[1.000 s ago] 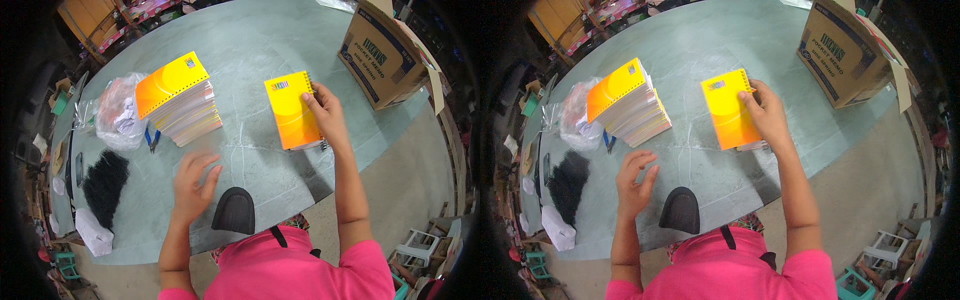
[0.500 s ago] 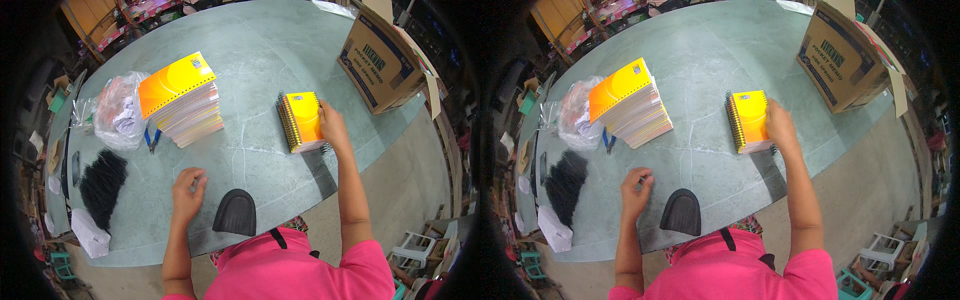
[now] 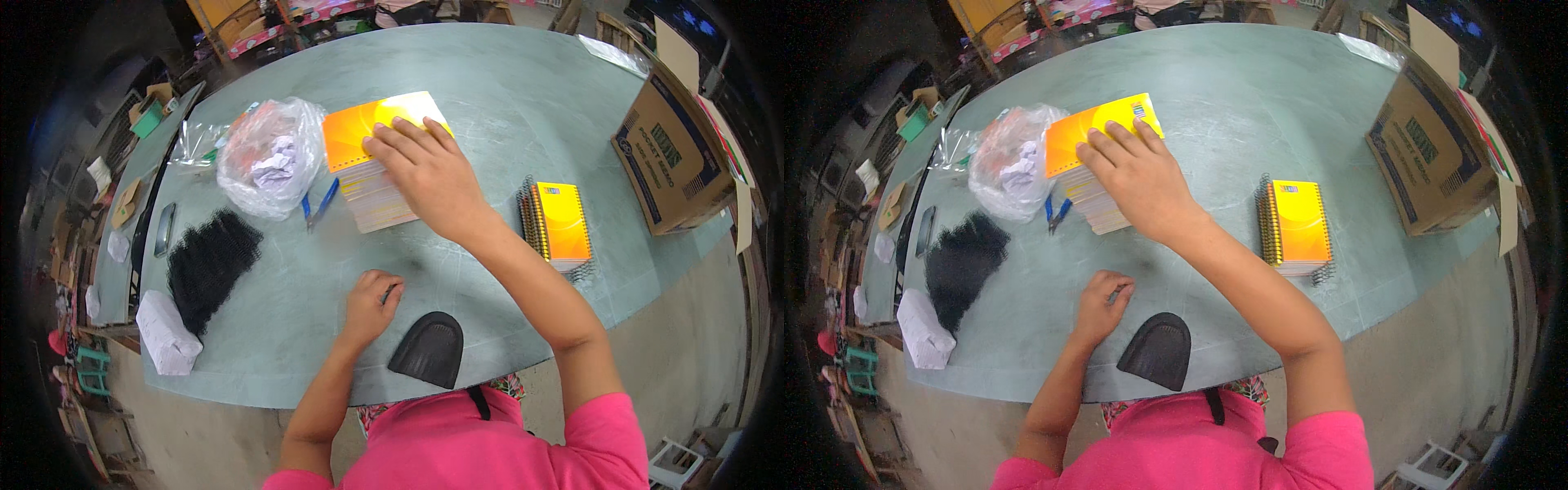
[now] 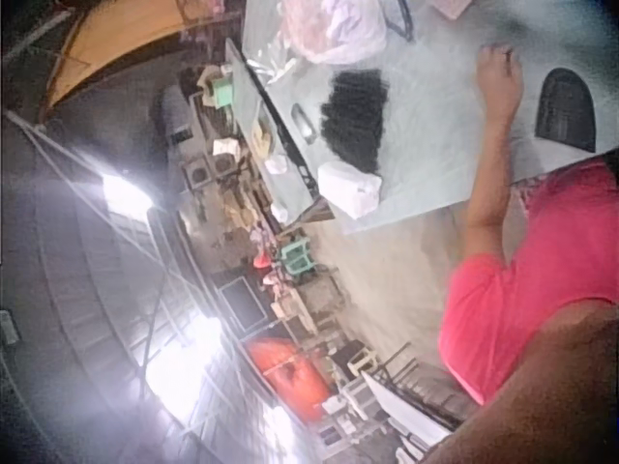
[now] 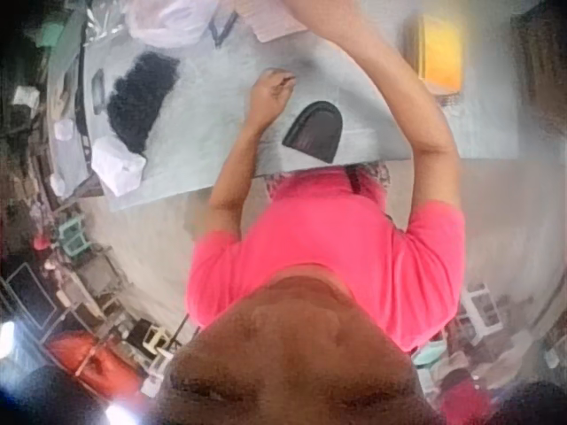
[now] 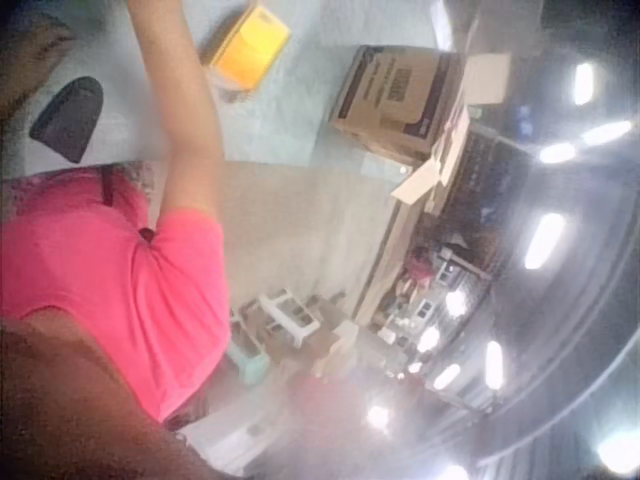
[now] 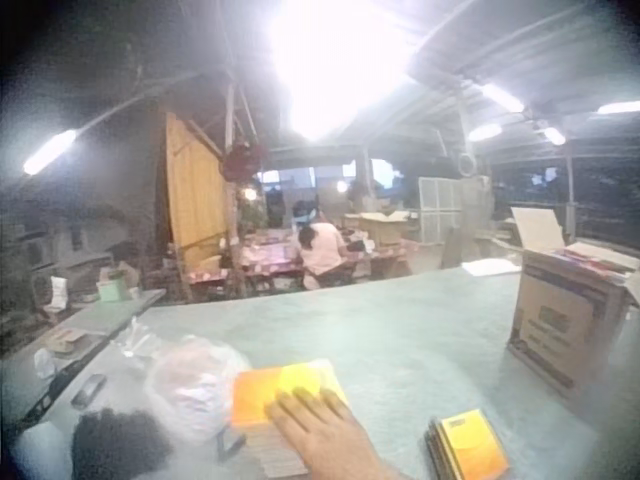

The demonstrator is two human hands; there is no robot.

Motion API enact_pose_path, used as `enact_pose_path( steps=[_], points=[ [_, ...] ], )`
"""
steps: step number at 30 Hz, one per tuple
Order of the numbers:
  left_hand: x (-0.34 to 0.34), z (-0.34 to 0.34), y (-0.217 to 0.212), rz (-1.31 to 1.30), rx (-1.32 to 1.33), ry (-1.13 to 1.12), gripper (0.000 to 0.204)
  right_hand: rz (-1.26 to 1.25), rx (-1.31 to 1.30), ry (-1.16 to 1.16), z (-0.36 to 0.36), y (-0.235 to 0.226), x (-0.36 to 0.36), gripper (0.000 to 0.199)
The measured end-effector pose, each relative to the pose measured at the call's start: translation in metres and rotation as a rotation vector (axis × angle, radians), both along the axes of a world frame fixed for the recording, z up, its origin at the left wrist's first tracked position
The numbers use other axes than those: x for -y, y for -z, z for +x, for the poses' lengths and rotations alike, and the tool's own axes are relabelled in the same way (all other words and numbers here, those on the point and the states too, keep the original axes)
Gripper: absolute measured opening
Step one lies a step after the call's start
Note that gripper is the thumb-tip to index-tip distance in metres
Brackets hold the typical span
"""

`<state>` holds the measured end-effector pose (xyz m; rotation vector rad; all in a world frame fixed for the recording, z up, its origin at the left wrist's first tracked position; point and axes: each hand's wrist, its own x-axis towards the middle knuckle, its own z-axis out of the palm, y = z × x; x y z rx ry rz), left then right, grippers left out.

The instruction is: The person assembles notebooks by picking up a stack of paper and a cover, inserting a plastic spiral binding through the pre-punched holes, and then placing the finished notebook onto a stack.

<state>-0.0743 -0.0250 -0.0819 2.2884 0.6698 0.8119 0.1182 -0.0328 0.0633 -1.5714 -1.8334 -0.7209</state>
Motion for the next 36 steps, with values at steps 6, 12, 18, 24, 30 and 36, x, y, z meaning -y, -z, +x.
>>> enact_pose_path(
  steps=[6, 12, 18, 24, 30, 36],
  points=[
    [-0.002, 0.000, 0.001, 0.049, 0.026, -0.006, 0.013, 0.084, -0.006, -0.120, -0.006, -0.025, 0.023, 0.032],
    [-0.004, -0.012, -0.005, -0.045, 0.008, -0.044, 0.014, -0.183, -0.066, -0.172, -0.033, -0.017, 0.058, 0.034],
    [-0.081, -0.053, -0.009, -0.003, -0.161, -0.397, 0.020, -0.374, -0.123, -0.083, -0.017, 0.104, 0.068, 0.028],
    [-0.188, -0.104, -0.033, 0.225, -0.561, -0.758, 0.023, -0.416, -0.253, -0.123, -0.031, 0.080, 0.055, 0.030],
    [-0.136, -0.063, -0.013, 0.499, -0.460, -0.738, 0.040, -0.424, -0.233, -0.117, -0.031, 0.085, 0.063, 0.033],
    [-0.177, -0.078, -0.021, 0.342, -0.695, -1.032, 0.050, -0.526, -0.204, -0.192, -0.052, 0.095, 0.090, 0.031]
  ],
)
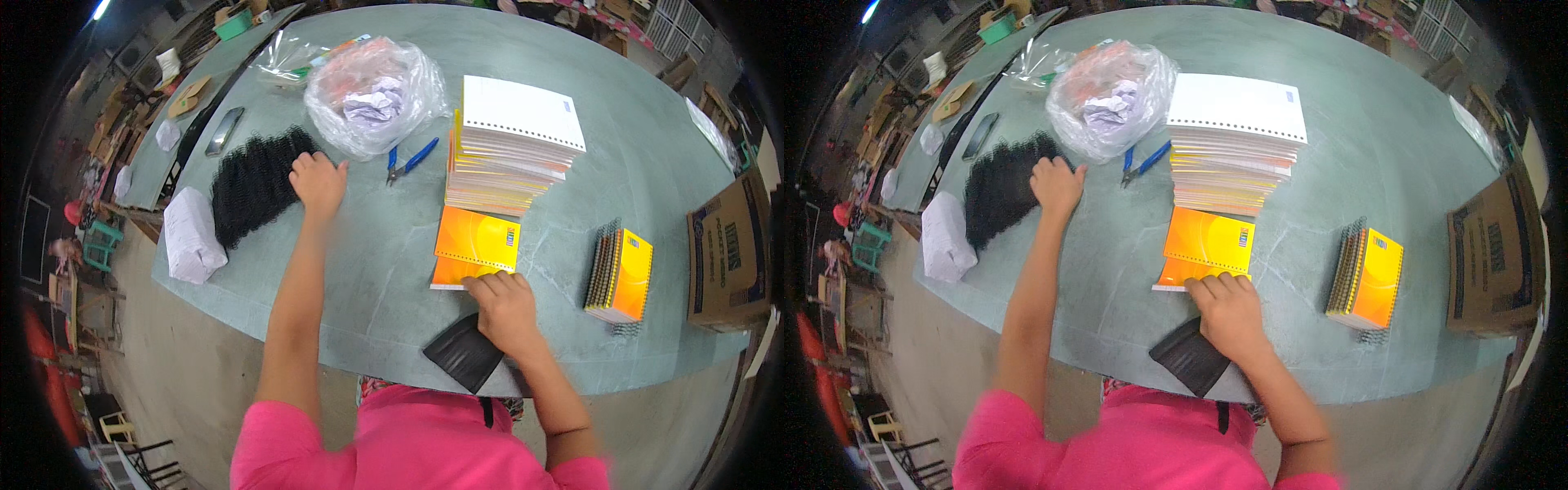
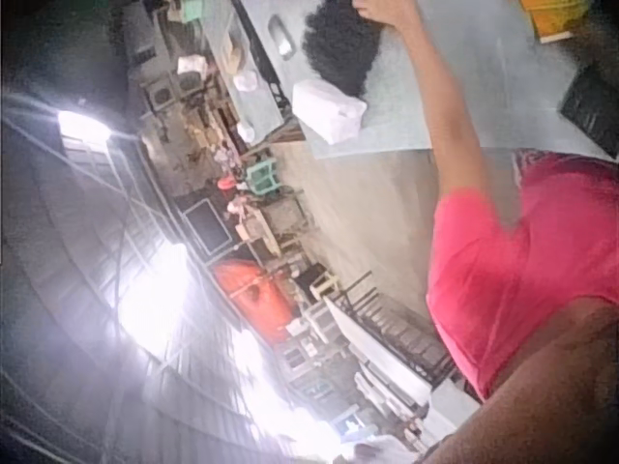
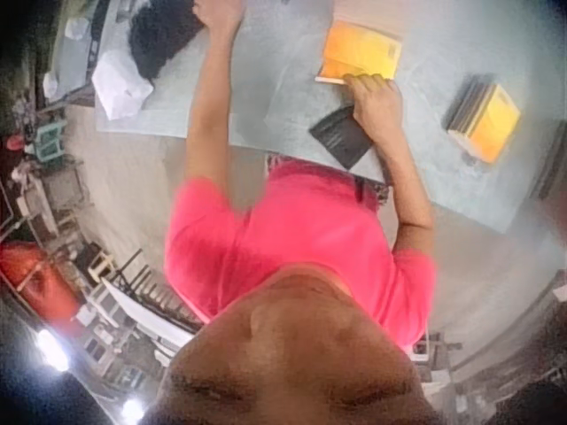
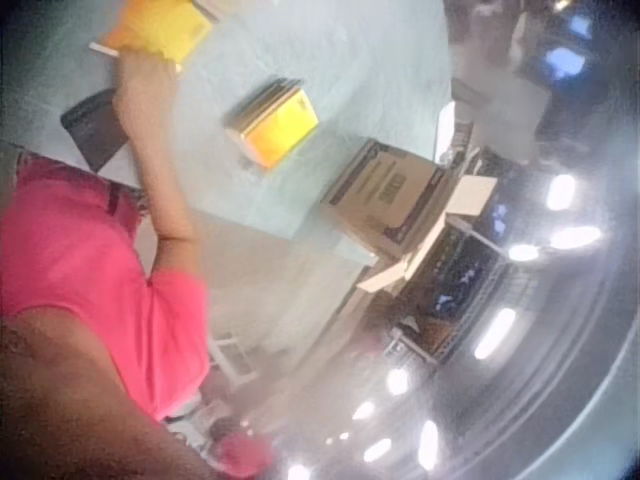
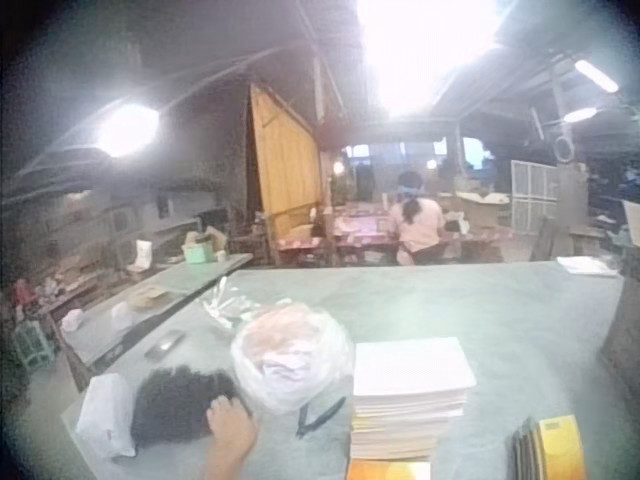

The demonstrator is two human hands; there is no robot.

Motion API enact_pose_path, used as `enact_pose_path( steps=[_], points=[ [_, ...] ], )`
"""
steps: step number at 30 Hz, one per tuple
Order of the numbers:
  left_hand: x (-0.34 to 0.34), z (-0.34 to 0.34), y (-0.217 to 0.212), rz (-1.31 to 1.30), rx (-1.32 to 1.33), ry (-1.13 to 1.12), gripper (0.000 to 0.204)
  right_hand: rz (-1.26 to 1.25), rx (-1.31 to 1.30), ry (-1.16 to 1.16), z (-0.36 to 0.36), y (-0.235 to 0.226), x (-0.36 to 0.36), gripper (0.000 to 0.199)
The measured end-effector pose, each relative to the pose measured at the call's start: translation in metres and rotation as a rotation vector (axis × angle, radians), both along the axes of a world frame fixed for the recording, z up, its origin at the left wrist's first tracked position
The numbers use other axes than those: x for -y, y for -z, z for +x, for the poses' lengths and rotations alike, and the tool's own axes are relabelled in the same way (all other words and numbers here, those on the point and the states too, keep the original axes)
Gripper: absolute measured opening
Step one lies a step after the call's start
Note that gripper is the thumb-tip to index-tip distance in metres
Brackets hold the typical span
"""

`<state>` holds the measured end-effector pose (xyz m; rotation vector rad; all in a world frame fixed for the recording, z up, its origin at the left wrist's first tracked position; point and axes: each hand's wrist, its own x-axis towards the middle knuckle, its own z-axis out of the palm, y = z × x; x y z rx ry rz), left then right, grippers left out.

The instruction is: The person assembles notebooks by picking up a stack of paper and a cover, inserting a plastic spiral binding through the pre-punched holes, and then placing the finished notebook onto a stack.

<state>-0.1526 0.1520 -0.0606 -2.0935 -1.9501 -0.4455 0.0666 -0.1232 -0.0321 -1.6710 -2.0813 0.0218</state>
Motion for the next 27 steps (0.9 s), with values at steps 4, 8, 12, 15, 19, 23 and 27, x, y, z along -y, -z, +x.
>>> enact_pose_path(
  steps=[4, 8, 12, 15, 19, 23, 27],
  points=[
    [-0.031, -0.003, -0.020, -0.255, -0.146, -0.011, 0.044, 0.067, -0.049, -0.023, -0.006, 0.011, -0.005, 0.033],
    [-0.039, -0.011, -0.054, -0.415, -0.214, -0.009, 0.031, 0.098, -0.078, 0.034, 0.004, 0.008, -0.003, 0.035],
    [-0.030, -0.026, -0.082, -0.381, -0.110, -0.064, 0.034, 0.130, -0.081, 0.036, 0.007, 0.010, -0.003, 0.036],
    [0.012, -0.043, -0.107, -0.376, -0.061, 0.003, 0.033, 0.149, -0.101, 0.022, 0.011, 0.002, -0.002, 0.035],
    [0.086, -0.057, -0.042, -0.251, 0.020, 0.247, 0.021, 0.125, -0.088, 0.043, 0.014, -0.014, -0.011, 0.032],
    [0.105, -0.051, -0.033, -0.438, 0.108, 0.335, 0.022, 0.060, -0.019, 0.052, 0.011, -0.018, -0.025, 0.029],
    [0.101, -0.067, -0.018, -0.213, 0.242, 0.388, 0.021, 0.081, 0.017, 0.058, 0.009, -0.019, -0.027, 0.033]
  ],
)
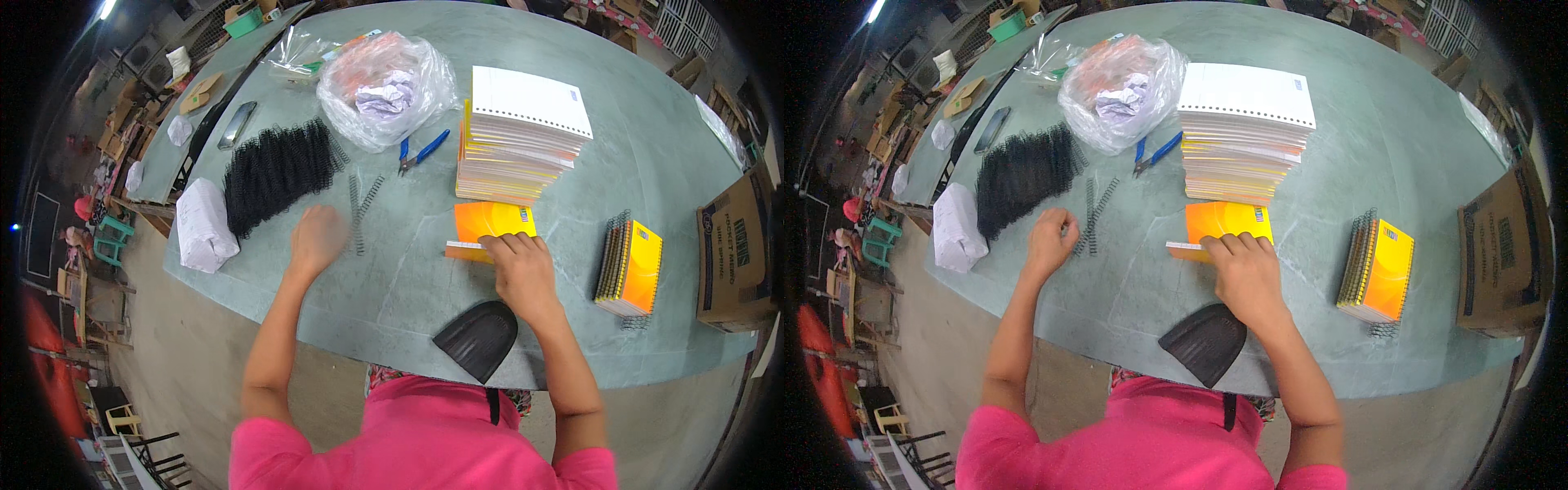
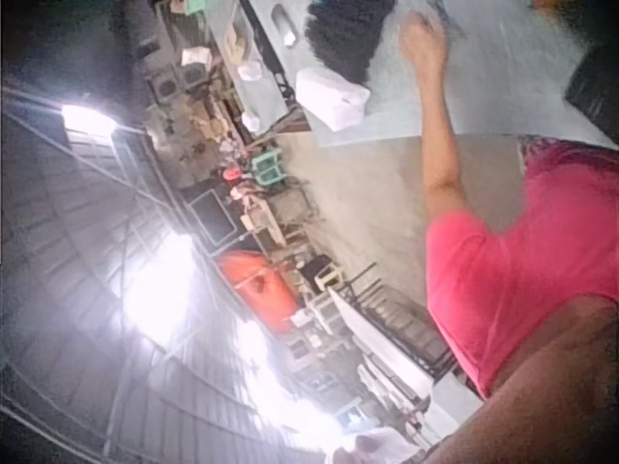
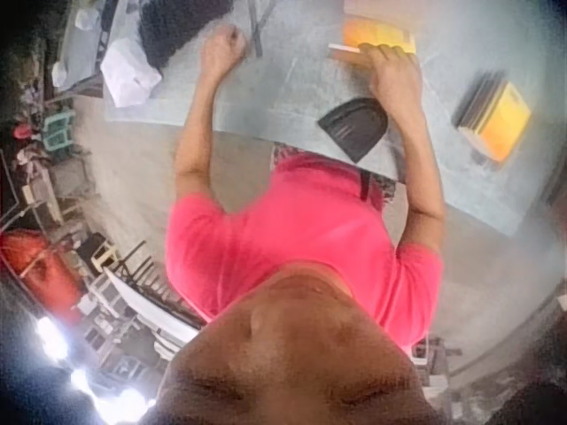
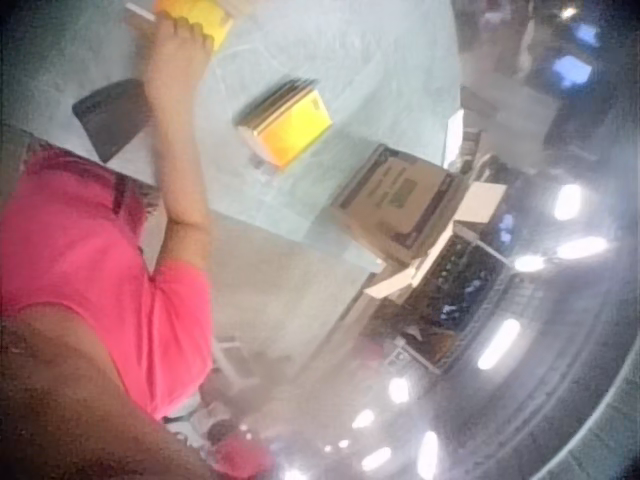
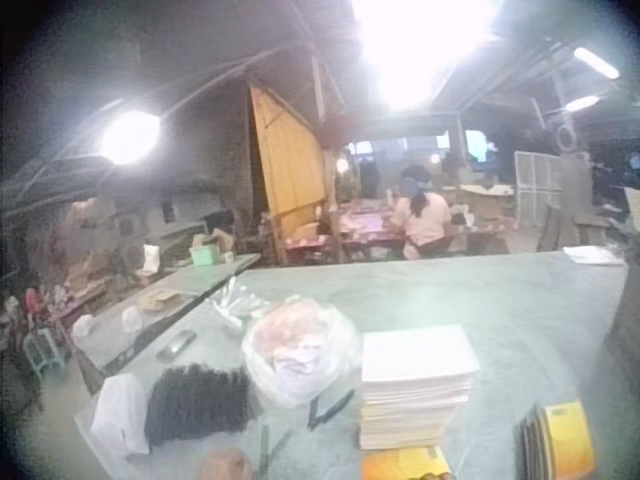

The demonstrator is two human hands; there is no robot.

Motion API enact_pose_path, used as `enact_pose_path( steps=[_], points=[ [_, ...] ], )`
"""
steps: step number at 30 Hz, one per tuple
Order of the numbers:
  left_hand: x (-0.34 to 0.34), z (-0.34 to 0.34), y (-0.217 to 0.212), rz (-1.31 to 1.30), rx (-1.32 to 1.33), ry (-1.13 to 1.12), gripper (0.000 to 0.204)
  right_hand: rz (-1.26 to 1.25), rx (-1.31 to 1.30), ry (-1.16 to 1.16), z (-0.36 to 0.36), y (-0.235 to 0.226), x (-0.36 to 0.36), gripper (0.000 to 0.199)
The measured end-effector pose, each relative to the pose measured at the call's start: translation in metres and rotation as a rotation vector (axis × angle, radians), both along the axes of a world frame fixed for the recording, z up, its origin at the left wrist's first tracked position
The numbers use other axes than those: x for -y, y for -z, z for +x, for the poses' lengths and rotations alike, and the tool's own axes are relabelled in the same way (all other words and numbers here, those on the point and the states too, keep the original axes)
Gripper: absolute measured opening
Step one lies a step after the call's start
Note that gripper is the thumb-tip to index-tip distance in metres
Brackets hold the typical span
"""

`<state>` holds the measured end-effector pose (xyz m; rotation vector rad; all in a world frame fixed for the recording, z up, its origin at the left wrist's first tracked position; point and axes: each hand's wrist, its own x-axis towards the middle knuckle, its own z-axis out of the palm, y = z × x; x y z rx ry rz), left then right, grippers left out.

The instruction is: The person assembles notebooks by picking up a stack of paper and a cover, inserting a plastic spiral binding through the pre-punched holes, and then placing the finished notebook onto a stack.

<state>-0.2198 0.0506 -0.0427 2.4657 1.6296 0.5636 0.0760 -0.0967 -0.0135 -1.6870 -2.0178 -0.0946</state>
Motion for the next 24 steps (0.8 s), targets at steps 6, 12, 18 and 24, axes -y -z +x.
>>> enact_pose_path(
  steps=[6, 12, 18, 24],
  points=[
    [0.026, 0.012, -0.004, 0.098, 0.053, 0.051, 0.028, 0.008, -0.025, 0.000, 0.002, 0.001, -0.005, 0.035],
    [0.043, 0.034, 0.022, 0.070, -0.146, -0.123, 0.036, 0.023, -0.036, 0.022, -0.005, 0.005, -0.004, 0.035],
    [0.032, 0.023, -0.008, 0.087, 0.437, -0.190, 0.022, 0.057, -0.043, 0.027, -0.003, 0.004, 0.001, 0.035],
    [0.035, 0.036, -0.047, -0.168, 1.372, -0.030, 0.014, 0.017, -0.082, -0.008, -0.004, 0.000, 0.005, 0.036]
  ],
)
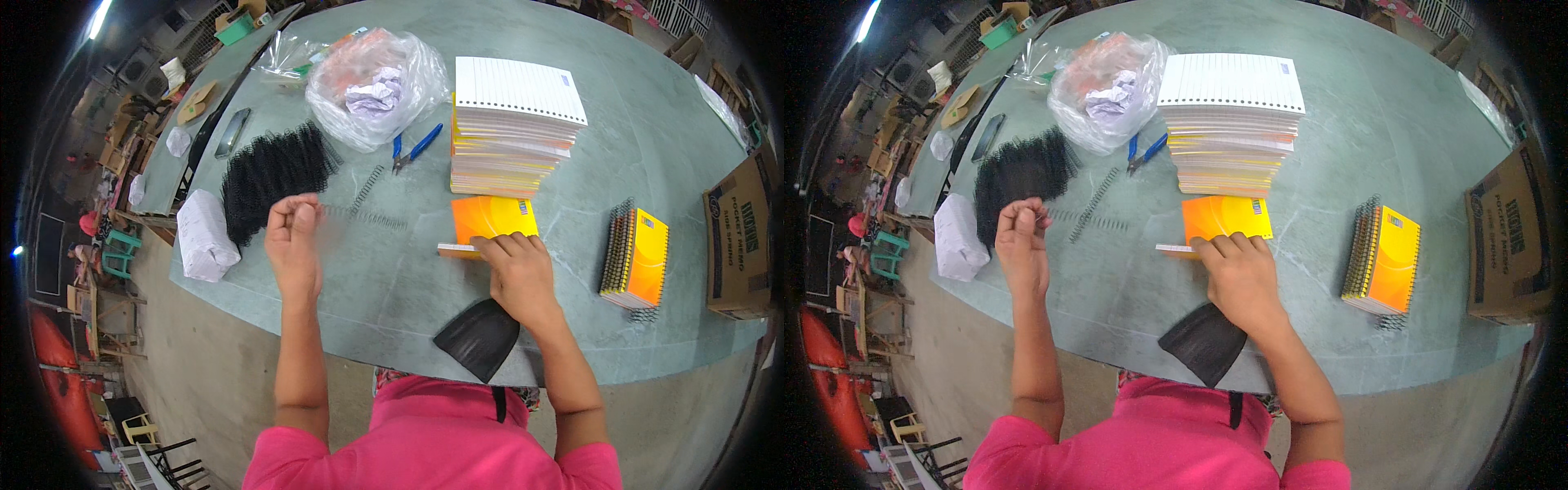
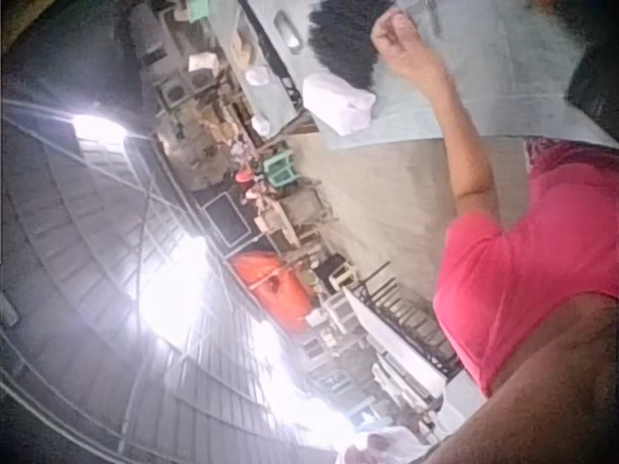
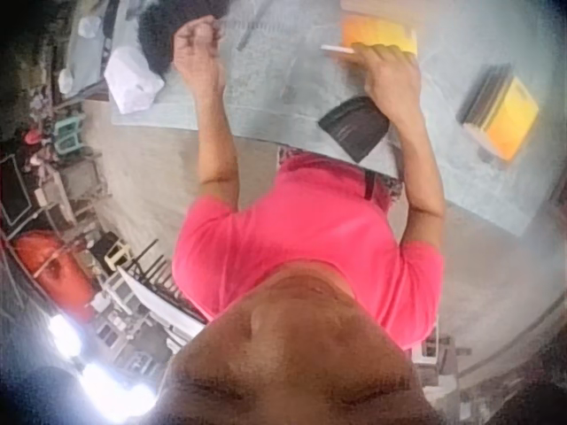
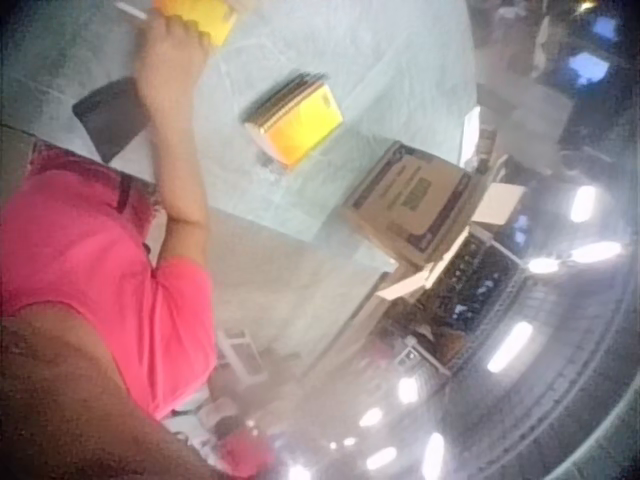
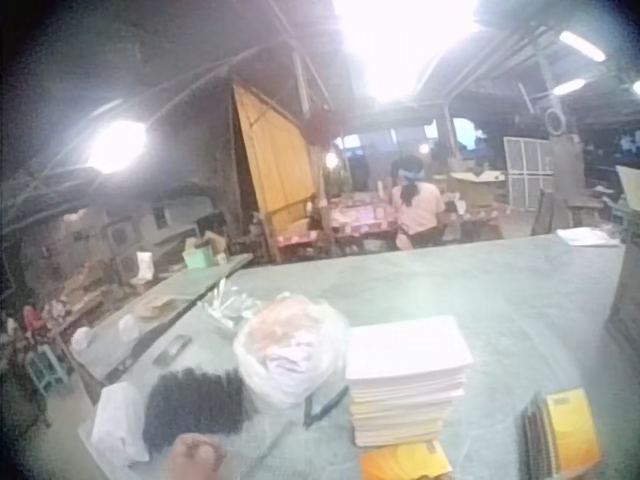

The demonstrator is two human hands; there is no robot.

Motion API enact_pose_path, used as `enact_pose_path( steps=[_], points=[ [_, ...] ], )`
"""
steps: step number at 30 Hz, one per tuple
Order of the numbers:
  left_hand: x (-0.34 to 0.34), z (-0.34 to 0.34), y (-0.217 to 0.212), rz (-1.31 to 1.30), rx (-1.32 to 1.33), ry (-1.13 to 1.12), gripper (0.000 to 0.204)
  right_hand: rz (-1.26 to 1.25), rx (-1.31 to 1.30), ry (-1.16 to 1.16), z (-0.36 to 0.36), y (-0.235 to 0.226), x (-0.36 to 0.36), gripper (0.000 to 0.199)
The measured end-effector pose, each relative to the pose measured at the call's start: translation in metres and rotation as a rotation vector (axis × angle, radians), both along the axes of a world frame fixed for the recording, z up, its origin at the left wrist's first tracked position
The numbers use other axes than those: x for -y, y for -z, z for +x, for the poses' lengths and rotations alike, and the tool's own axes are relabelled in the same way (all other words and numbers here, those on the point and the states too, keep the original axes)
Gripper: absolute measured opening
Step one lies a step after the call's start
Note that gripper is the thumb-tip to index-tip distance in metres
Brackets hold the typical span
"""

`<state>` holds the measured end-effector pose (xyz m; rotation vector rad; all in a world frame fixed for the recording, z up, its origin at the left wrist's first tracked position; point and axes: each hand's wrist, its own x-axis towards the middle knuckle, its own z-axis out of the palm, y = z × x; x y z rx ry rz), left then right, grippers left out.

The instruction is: The person assembles notebooks by picking up a stack of paper and a cover, inserting a plastic spiral binding through the pre-punched holes, and then placing the finished notebook onto a stack.

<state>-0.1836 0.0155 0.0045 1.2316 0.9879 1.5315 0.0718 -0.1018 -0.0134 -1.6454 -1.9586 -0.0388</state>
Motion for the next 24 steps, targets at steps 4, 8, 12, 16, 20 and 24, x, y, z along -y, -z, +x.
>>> enact_pose_path(
  steps=[4, 8, 12, 16, 20, 24],
  points=[
    [0.010, 0.034, 0.002, -0.274, 0.247, 0.237, 0.022, -0.003, 0.006, 0.010, 0.001, -0.001, 0.003, 0.036],
    [0.019, 0.042, 0.030, -0.411, 0.116, 0.631, 0.029, 0.026, -0.020, 0.020, 0.004, 0.002, 0.000, 0.031],
    [0.021, 0.048, 0.041, -0.274, 0.175, 0.747, 0.030, 0.057, -0.089, 0.010, 0.003, 0.003, -0.001, 0.027],
    [0.022, 0.049, 0.041, -0.236, 0.243, 0.824, 0.028, 0.061, -0.033, 0.025, 0.004, 0.008, -0.001, 0.023],
    [0.021, 0.042, 0.035, -0.401, 0.141, 0.885, 0.025, 0.002, -0.013, 0.042, 0.003, 0.004, 0.000, 0.023],
    [0.038, 0.058, 0.018, -0.309, -0.410, 0.719, 0.020, 0.043, -0.013, 0.050, 0.001, 0.004, -0.001, 0.025]
  ],
)
